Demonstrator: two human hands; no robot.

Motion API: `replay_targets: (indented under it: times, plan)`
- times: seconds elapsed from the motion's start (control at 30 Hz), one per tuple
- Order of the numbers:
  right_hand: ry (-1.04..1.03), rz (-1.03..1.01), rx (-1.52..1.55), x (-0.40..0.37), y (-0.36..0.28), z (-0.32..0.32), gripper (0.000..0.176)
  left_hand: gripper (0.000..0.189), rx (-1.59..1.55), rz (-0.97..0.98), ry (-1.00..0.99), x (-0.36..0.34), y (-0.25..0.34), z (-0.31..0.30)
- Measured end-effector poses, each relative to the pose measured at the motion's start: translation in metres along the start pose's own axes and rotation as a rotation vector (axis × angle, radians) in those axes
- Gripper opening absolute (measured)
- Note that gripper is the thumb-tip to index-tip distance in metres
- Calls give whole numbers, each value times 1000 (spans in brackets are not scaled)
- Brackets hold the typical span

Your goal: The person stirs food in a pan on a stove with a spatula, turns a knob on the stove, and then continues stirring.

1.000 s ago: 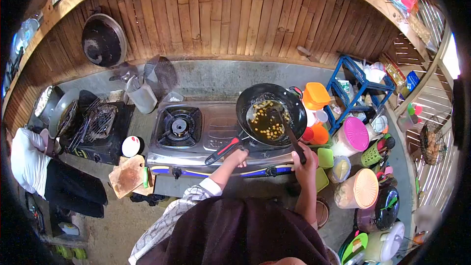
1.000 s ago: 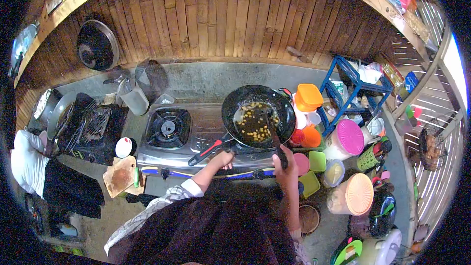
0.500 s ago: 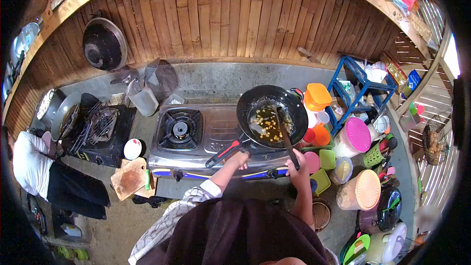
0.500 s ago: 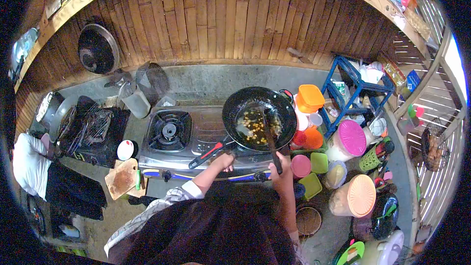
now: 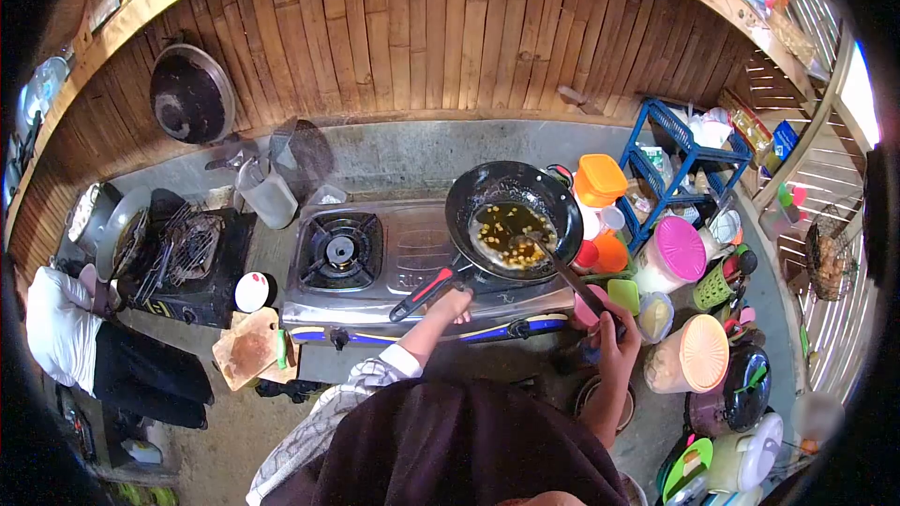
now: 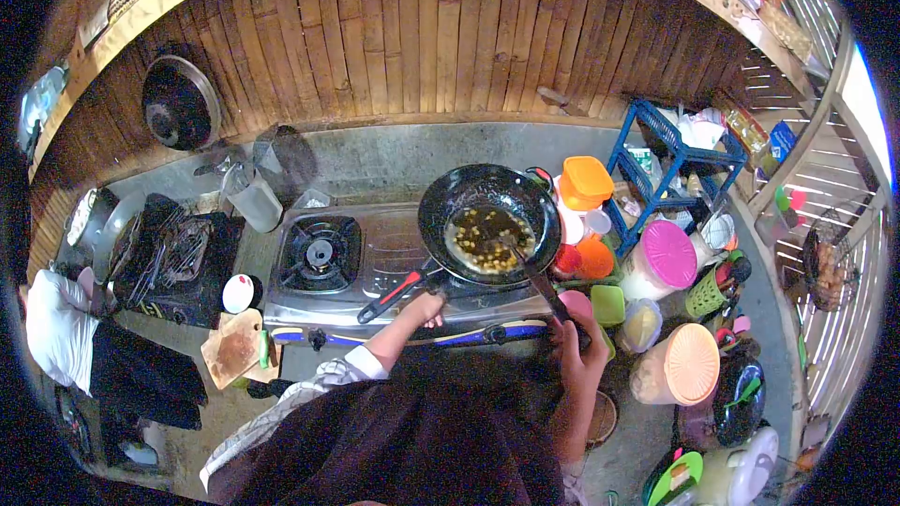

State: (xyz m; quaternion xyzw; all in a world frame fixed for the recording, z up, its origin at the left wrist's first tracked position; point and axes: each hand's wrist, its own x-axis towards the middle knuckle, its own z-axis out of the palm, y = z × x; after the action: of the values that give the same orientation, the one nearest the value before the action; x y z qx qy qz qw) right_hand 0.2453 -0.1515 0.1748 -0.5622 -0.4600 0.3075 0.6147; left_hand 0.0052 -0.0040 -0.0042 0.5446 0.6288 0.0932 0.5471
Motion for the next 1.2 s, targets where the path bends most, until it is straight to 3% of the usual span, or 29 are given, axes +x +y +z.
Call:
replay_targets:
  times: [0.17,0.37,0.5,0.87,1.13,1.2]
  plan:
    - [75,-18,-29,-7,-12,-11,13,54,-33,-26,2,-4,3,-2]
    - [175,-89,-11,-12,-2,-25,14,56,-38,-47,9,-3,4,-1]
    - [180,-22,9,-16,-20,-22,14,56,-54,-20,19,-7,4,0]
    - [1,2,-83,-2,-3,-10,16,55,-72,9,0,-14,9,-3]
    - [-92,64,-51,13,43,12,22,53,-67,7,17,1,-1,3]
    - [-103,-10,-49,19,64,19,25,54,-52,5,-12,6,-3,1]
